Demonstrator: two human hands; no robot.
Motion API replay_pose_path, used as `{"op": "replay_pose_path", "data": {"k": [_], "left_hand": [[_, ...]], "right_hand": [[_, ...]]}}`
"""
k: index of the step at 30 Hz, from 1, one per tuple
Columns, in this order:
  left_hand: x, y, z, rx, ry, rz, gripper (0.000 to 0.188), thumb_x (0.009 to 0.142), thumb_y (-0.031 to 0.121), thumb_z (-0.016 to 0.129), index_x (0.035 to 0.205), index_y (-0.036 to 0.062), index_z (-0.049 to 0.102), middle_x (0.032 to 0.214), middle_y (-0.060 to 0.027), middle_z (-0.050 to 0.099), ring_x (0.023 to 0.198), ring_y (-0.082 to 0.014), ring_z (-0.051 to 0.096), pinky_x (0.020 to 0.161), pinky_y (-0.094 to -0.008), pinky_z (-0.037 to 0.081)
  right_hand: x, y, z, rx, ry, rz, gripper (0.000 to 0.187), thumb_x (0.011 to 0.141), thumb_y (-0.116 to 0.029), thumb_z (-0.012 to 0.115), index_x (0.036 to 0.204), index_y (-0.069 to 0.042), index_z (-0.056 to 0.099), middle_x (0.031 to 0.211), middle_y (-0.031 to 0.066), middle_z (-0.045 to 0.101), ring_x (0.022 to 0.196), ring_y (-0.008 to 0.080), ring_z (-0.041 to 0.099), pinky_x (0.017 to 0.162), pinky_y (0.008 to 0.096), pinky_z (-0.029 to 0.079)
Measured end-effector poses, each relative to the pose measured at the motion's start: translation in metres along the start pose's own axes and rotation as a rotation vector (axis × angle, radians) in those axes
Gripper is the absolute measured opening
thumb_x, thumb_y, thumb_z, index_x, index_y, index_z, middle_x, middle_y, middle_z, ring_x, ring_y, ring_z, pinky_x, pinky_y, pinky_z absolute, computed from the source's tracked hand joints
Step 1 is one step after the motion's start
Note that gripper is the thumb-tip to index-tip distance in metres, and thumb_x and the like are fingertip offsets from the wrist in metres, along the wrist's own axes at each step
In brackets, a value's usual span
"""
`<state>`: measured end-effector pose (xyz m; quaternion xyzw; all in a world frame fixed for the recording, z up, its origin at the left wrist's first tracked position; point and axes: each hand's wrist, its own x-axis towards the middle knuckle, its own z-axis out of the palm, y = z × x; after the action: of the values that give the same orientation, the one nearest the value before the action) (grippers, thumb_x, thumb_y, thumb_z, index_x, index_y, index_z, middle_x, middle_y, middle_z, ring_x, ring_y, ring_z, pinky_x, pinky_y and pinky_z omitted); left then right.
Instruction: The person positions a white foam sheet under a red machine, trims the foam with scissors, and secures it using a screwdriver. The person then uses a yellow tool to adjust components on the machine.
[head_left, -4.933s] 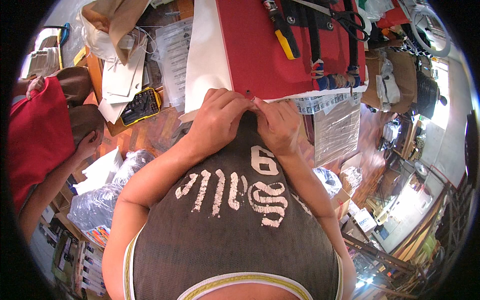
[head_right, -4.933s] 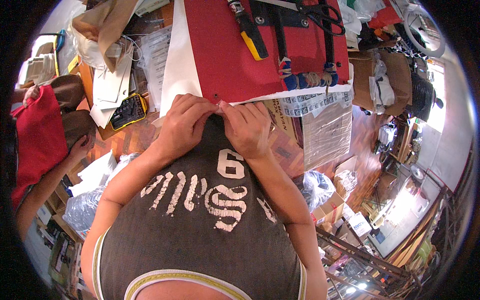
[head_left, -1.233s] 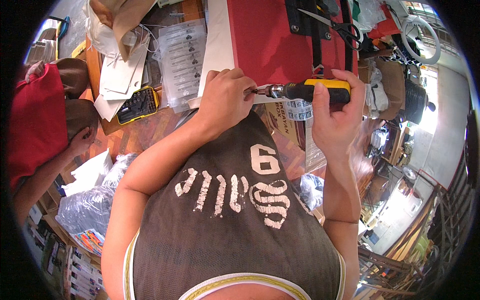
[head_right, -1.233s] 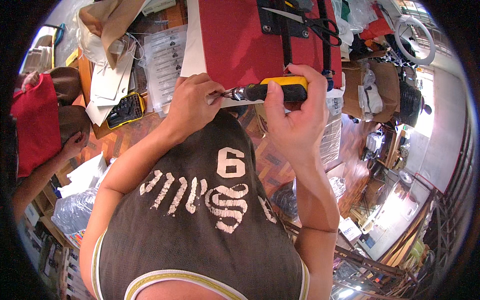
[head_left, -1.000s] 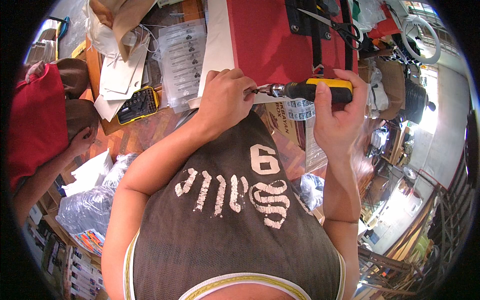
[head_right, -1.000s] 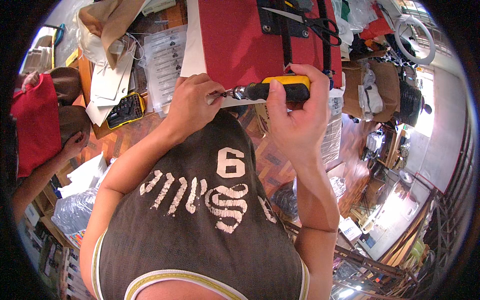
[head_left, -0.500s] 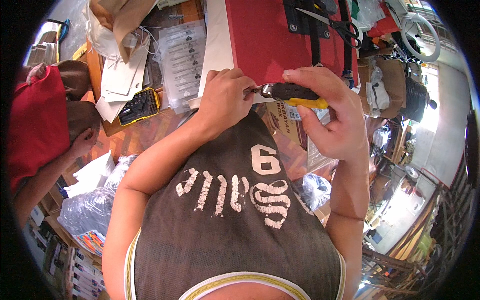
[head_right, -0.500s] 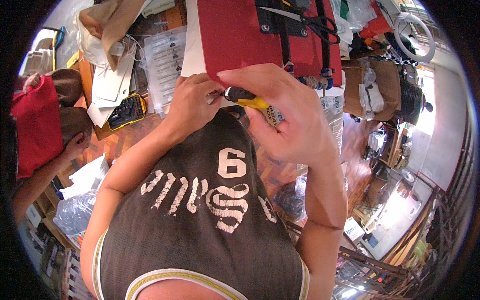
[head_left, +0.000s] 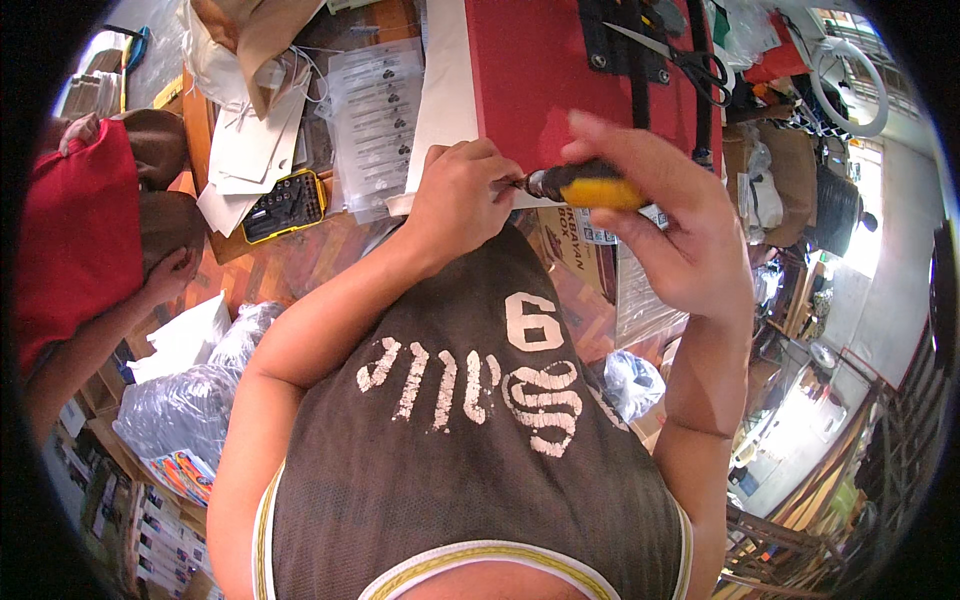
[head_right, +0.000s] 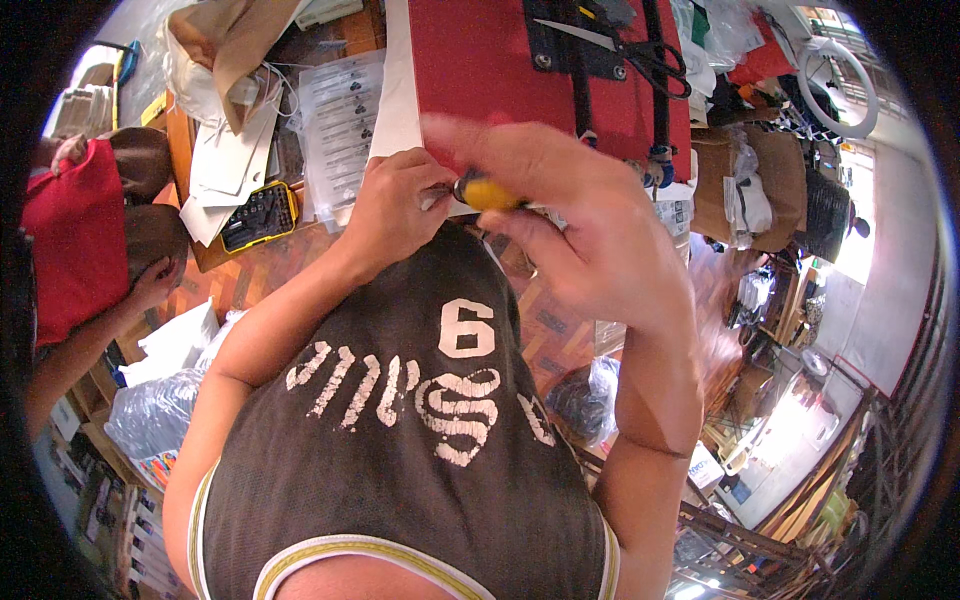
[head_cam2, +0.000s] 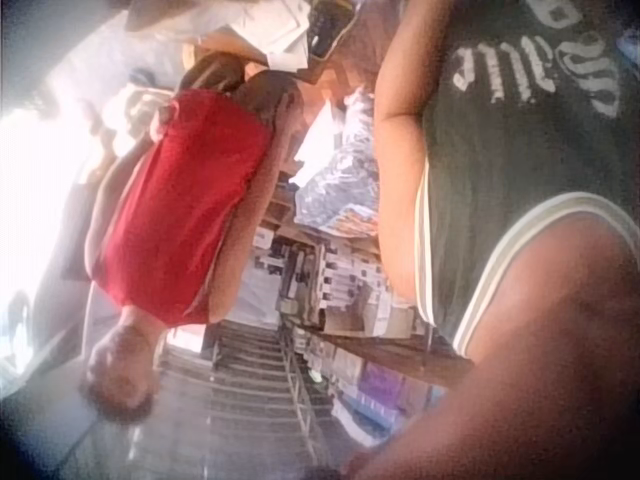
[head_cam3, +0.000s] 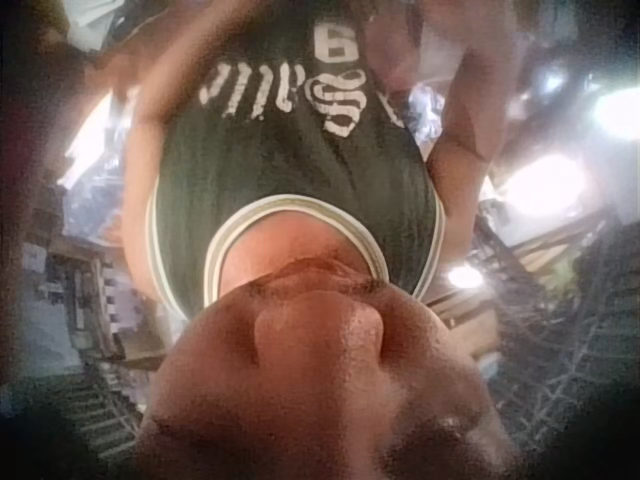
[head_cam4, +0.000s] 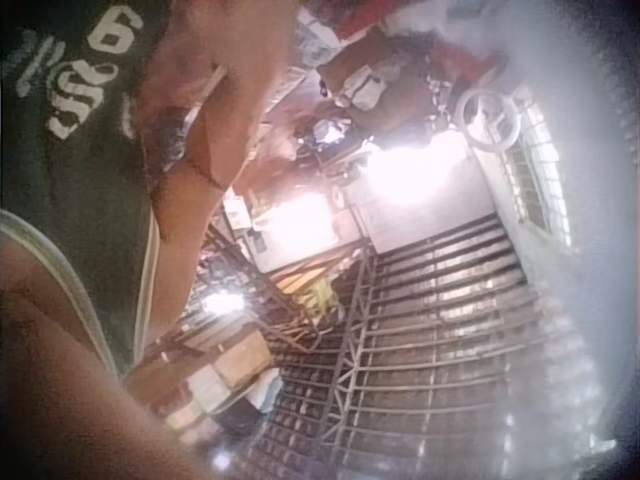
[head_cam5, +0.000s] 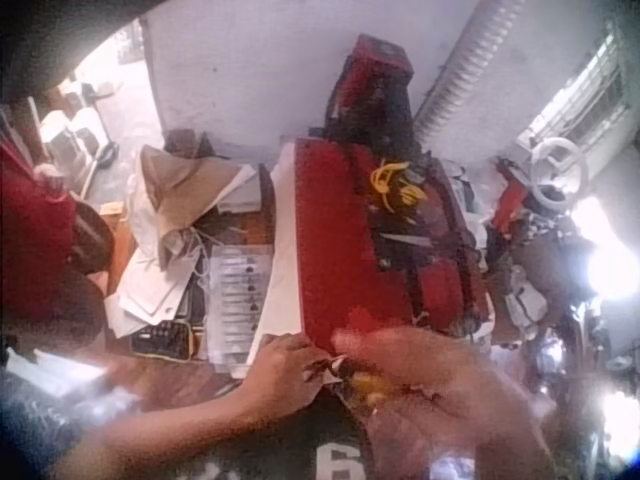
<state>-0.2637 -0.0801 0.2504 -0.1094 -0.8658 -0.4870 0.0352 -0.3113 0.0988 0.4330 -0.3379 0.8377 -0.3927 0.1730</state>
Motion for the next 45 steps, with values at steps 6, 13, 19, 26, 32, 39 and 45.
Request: {"op": "replay_pose_path", "data": {"k": [6,13,19,26,32,39,45], "left_hand": [[-0.003,0.004,0.003,-0.012,0.019,-0.052,0.016,0.075,0.012,0.076,0.091,0.0095,0.076,0.089,-0.0062,0.068,0.091,-0.0270,0.066,0.087,-0.0404,0.042],[-0.012,0.008,0.011,0.068,0.123,-0.059,0.018,0.075,0.016,0.076,0.093,0.0104,0.076,0.091,-0.0055,0.069,0.092,-0.0268,0.066,0.089,-0.0407,0.042],[-0.018,0.008,0.016,0.097,0.161,-0.098,0.019,0.076,0.017,0.077,0.093,0.0113,0.077,0.091,-0.0053,0.069,0.093,-0.0266,0.066,0.090,-0.0406,0.041],[-0.022,0.021,0.022,0.193,0.288,-0.116,0.016,0.075,0.016,0.079,0.091,0.0118,0.078,0.090,-0.0050,0.069,0.093,-0.0266,0.065,0.089,-0.0415,0.039],[-0.024,0.012,0.026,0.134,0.256,-0.167,0.015,0.077,0.017,0.080,0.090,0.0109,0.078,0.094,-0.0052,0.069,0.094,-0.0271,0.064,0.088,-0.0429,0.038],[-0.017,0.038,-0.006,-0.296,0.266,0.069,0.050,0.075,0.012,0.084,0.123,0.0068,0.069,0.105,-0.0081,0.069,0.106,-0.0231,0.063,0.101,-0.0401,0.043],[0.008,0.076,-0.028,-0.279,0.149,-0.004,0.065,0.074,0.008,0.084,0.134,0.0030,0.059,0.123,-0.0121,0.066,0.113,-0.0191,0.062,0.099,-0.0346,0.048]], "right_hand": [[0.007,0.018,0.023,-0.151,0.410,-0.066,0.059,0.083,-0.002,0.075,0.139,-0.013,0.062,0.113,0.0151,0.069,0.096,0.0279,0.070,0.085,0.0348,0.056],[-0.005,0.035,0.023,-0.243,0.391,-0.321,0.050,0.082,-0.007,0.079,0.130,-0.006,0.068,0.117,0.0149,0.070,0.094,0.0277,0.070,0.079,0.0344,0.057],[-0.005,0.040,0.015,-0.200,0.458,-0.466,0.045,0.077,-0.012,0.085,0.120,-0.005,0.073,0.112,0.0127,0.071,0.086,0.0247,0.071,0.075,0.0336,0.058],[-0.008,0.041,0.008,-0.137,0.397,-0.484,0.024,0.083,0.001,0.074,0.107,-0.003,0.075,0.119,0.0182,0.070,0.101,0.0267,0.072,0.082,0.0327,0.058],[-0.001,0.036,0.008,-0.169,0.438,-0.530,0.018,0.081,-0.003,0.081,0.097,-0.001,0.073,0.109,0.0149,0.072,0.092,0.0226,0.072,0.076,0.0304,0.058],[0.011,0.047,0.009,-0.163,0.496,-0.596,0.022,0.073,-0.016,0.083,0.088,-0.009,0.068,0.103,0.0090,0.072,0.092,0.0315,0.069,0.079,0.0425,0.056],[0.013,0.049,0.005,-0.047,0.464,-0.659,0.026,0.073,-0.017,0.084,0.085,-0.007,0.064,0.100,0.0100,0.070,0.090,0.0317,0.068,0.075,0.0416,0.056]]}}
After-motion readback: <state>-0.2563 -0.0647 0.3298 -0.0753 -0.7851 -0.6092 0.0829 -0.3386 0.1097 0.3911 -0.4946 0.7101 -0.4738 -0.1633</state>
